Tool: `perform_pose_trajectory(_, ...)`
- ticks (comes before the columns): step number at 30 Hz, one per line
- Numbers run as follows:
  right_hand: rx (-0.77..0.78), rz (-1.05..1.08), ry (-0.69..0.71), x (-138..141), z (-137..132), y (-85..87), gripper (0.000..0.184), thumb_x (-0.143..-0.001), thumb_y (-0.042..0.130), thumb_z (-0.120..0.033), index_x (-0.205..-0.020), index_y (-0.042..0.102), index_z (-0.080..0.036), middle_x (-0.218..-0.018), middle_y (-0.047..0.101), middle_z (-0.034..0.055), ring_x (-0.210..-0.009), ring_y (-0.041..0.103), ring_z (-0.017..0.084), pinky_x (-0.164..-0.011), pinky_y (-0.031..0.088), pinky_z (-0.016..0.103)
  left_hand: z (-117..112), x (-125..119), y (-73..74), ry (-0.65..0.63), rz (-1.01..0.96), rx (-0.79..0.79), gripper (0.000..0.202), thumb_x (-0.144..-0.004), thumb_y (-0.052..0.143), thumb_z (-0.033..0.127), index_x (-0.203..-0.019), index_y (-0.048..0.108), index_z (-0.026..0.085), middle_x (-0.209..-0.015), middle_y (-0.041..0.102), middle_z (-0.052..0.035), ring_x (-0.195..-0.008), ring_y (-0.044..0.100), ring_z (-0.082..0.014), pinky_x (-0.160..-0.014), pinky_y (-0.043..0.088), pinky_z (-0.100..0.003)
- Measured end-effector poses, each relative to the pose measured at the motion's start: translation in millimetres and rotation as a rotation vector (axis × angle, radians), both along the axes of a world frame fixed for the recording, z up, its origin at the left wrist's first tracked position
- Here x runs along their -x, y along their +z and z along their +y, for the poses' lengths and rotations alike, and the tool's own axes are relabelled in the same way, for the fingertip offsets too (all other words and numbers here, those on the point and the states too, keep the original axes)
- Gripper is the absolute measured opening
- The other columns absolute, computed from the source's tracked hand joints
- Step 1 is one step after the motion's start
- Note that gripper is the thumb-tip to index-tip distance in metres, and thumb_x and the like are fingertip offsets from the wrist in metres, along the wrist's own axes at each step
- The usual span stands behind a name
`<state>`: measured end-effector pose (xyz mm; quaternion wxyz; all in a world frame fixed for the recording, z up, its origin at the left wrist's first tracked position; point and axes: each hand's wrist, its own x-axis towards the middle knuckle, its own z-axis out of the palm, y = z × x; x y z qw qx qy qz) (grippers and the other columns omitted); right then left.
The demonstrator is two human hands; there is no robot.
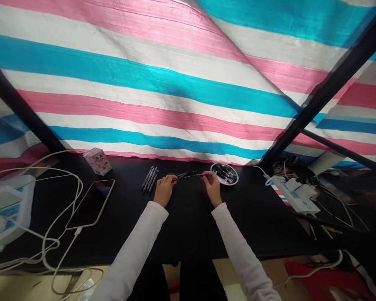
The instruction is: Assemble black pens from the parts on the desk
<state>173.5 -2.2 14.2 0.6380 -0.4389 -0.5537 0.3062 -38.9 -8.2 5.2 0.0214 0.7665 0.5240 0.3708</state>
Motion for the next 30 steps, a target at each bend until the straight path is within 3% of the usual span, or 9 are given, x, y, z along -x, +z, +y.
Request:
perform_pose_trajectory(10, 0.027, -0.002, 0.03, 2.9, -0.2, -2.3, 0.024, -0.077, 0.06, -0.037, -0.092, 0.056, -0.02, -0.092, 0.058, 0.0046, -0.085, 0.058, 0.017, -0.084, 0.049, 0.037, -1.0, -1.0, 1.9, -0.015, 0.033, -0.014, 0.012, -0.09, 0.046, 0.018, -0.101, 0.05, 0.022, -0.097, 0.061, -0.0017, -0.093, 0.054, -0.017, -0.081, 0.032, -0.031)
perform_pose_trajectory(16, 0.047, 0.189, -0.001, -3.4, 3.9, -3.9, 0.032, -0.074, 0.062, -0.036, -0.101, 0.051, -0.021, -0.092, 0.053, 0.0015, -0.086, 0.057, 0.014, -0.086, 0.051, 0.039, -1.8, -1.2, 2.1, -0.029, 0.015, 0.0, 0.013, -0.09, 0.045, 0.018, -0.101, 0.051, 0.023, -0.095, 0.061, -0.0016, -0.091, 0.054, -0.0177, -0.08, 0.032, -0.032)
perform_pose_trajectory(24, 0.118, 0.242, 0.034, -0.6, 3.4, -3.3, 0.043, -0.073, 0.06, -0.036, -0.109, 0.041, -0.025, -0.088, 0.05, -0.0031, -0.076, 0.057, 0.01, -0.076, 0.056, 0.036, -3.6, -2.0, 5.9, -0.073, -0.028, 0.02, 0.013, -0.091, 0.044, 0.019, -0.1, 0.051, 0.023, -0.099, 0.061, -0.002, -0.093, 0.054, -0.0176, -0.082, 0.032, -0.032)
perform_pose_trajectory(30, 0.211, 0.31, 0.077, 0.4, 4.2, -3.7, 0.053, -0.071, 0.064, -0.036, -0.117, 0.045, -0.019, -0.086, 0.06, 0.0004, -0.074, 0.058, 0.011, -0.068, 0.053, 0.028, -4.4, -1.7, 7.0, -0.109, -0.055, -0.001, 0.011, -0.091, 0.044, 0.019, -0.099, 0.051, 0.022, -0.099, 0.06, -0.0012, -0.092, 0.055, -0.0165, -0.082, 0.032, -0.031)
